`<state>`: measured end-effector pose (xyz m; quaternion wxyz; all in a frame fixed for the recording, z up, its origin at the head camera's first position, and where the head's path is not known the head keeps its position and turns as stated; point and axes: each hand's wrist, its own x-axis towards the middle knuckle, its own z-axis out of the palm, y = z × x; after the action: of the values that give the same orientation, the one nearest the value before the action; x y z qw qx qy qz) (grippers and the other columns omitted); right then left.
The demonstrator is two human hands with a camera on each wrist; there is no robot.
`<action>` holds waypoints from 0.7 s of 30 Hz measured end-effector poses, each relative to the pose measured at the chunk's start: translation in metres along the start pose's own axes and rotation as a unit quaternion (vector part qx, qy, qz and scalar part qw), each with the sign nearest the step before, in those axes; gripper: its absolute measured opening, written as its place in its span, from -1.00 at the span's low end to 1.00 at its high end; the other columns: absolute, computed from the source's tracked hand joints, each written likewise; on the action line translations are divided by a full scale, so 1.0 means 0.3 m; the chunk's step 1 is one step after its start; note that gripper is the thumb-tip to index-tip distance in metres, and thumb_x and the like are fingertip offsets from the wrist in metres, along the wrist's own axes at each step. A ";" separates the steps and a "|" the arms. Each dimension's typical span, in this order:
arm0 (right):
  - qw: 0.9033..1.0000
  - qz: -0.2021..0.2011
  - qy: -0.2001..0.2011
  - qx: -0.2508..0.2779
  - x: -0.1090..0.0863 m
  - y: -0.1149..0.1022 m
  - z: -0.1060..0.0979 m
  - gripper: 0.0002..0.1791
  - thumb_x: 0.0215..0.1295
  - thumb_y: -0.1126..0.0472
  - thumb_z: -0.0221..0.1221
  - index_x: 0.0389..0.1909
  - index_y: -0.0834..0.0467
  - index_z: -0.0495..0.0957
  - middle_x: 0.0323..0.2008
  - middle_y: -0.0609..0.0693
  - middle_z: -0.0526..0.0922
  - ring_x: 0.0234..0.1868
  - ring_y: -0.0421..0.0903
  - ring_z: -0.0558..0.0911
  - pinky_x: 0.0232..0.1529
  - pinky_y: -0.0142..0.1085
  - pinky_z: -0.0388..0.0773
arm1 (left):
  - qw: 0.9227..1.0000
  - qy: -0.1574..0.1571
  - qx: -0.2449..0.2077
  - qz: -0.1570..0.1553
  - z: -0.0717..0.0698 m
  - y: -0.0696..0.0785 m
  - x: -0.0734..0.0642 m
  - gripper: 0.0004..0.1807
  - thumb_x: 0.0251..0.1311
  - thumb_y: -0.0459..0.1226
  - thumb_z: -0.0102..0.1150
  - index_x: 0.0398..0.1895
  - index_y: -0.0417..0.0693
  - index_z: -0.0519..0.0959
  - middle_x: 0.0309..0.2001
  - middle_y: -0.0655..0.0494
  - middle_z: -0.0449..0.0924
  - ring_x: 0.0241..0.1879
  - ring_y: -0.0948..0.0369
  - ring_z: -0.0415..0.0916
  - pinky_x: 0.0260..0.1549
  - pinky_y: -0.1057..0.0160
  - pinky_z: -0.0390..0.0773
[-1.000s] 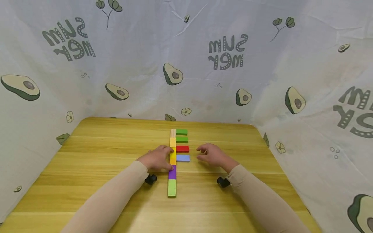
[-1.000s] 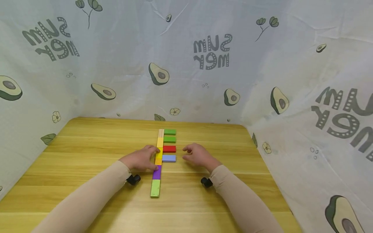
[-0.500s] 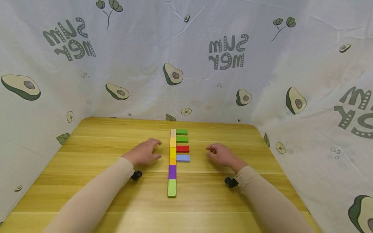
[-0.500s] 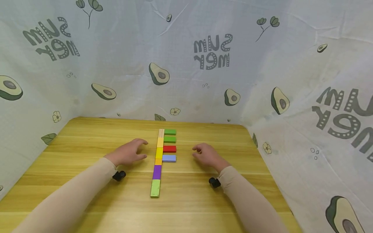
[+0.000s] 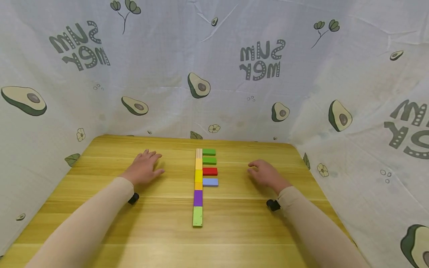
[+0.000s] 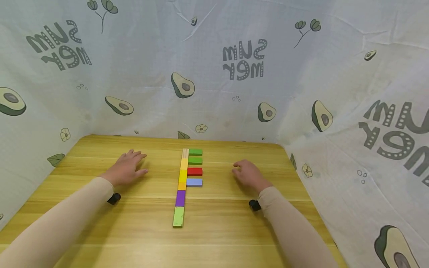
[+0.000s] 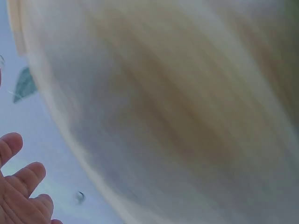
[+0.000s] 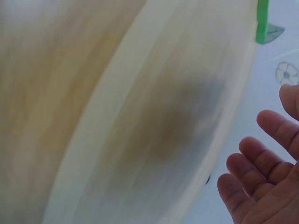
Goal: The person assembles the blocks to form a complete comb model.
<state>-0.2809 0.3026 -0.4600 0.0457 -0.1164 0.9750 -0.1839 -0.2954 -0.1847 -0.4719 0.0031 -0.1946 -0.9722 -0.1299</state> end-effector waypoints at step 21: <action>0.997 -0.004 0.017 -0.072 0.126 0.015 -0.010 -0.28 0.67 -0.06 -0.01 0.57 0.37 0.23 0.62 0.47 0.05 0.62 0.47 0.07 0.61 0.30 0.03 | 0.997 -0.025 0.043 -0.065 -0.035 -0.024 0.021 -0.06 0.51 0.24 0.00 0.70 -0.13 0.06 0.64 -0.47 -0.06 0.62 -0.48 -0.22 0.53 -0.50 -0.15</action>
<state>-0.3187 0.2986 -0.4606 0.0198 -0.1205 0.9858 -0.1154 -0.3046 -0.1915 -0.4634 -0.0214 -0.1342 -0.9872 -0.0834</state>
